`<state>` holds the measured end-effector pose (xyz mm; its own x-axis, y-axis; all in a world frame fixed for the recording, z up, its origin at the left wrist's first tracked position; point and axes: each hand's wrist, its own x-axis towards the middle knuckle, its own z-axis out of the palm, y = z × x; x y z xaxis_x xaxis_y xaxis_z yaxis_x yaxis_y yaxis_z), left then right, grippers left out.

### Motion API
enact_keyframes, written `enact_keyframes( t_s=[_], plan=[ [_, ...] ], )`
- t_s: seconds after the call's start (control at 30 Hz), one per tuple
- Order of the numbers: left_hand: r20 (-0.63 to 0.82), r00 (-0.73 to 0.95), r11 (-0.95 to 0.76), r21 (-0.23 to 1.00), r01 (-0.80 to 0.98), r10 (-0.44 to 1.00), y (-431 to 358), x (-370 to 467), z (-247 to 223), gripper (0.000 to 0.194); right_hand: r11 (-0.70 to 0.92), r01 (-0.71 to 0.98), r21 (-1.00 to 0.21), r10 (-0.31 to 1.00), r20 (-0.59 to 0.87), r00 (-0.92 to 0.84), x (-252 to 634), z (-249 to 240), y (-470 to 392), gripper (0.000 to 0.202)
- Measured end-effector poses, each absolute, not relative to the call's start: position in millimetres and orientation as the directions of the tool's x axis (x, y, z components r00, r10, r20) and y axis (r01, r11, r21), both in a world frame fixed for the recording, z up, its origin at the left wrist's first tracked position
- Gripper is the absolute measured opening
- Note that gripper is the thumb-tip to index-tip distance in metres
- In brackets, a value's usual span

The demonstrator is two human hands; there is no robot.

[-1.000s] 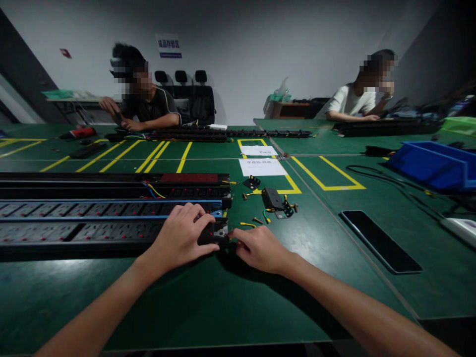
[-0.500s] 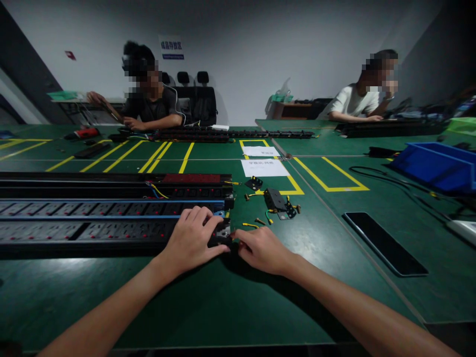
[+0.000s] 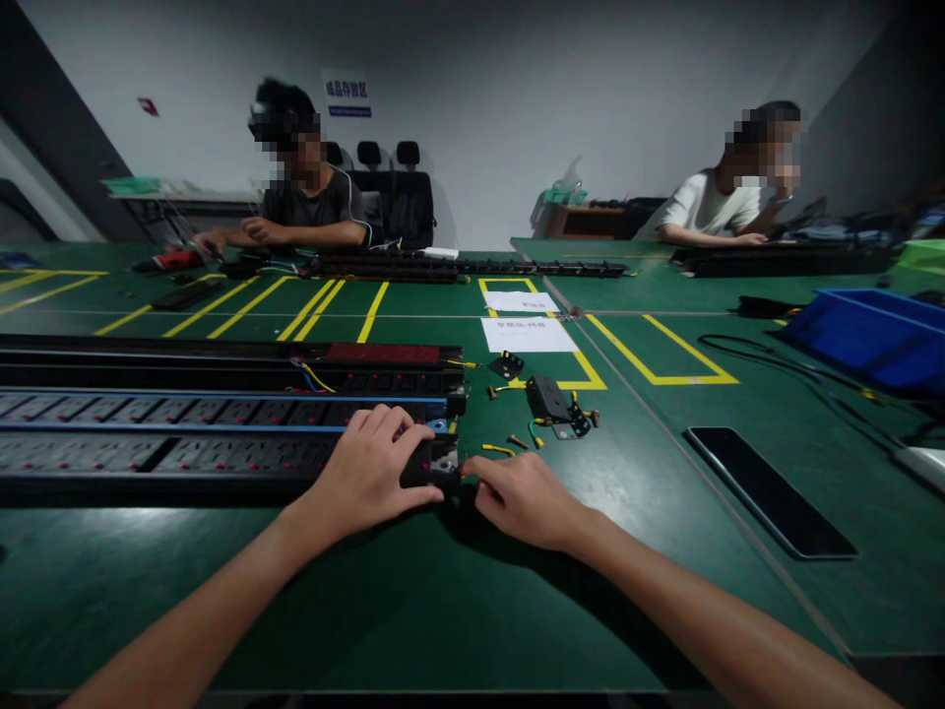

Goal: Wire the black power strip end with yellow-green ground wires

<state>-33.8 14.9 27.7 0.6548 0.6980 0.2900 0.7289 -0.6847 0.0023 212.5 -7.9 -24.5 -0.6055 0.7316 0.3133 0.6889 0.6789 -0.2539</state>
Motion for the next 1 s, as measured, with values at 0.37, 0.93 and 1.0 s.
enact_keyframes(
  t_s=[0.37,0.93,1.0],
  plan=[
    [0.243,0.699,-0.737,0.125,0.665,0.672,19.1,-42.4,28.7,0.054,0.705,0.623,-0.338,0.709,0.325,-0.626,207.1,-21.1,-11.1,0.024],
    [0.41,0.658,-0.732,0.035,0.68,0.631,8.8,-40.5,15.9,0.041,0.71,0.639,-0.294,0.702,0.366,-0.611,201.7,-26.6,-7.8,0.019],
    [0.443,0.647,-0.728,0.018,0.686,0.621,7.1,-43.1,13.1,0.041,0.712,0.638,-0.293,0.7,0.369,-0.612,202.0,-27.0,-7.6,0.017]
  ],
)
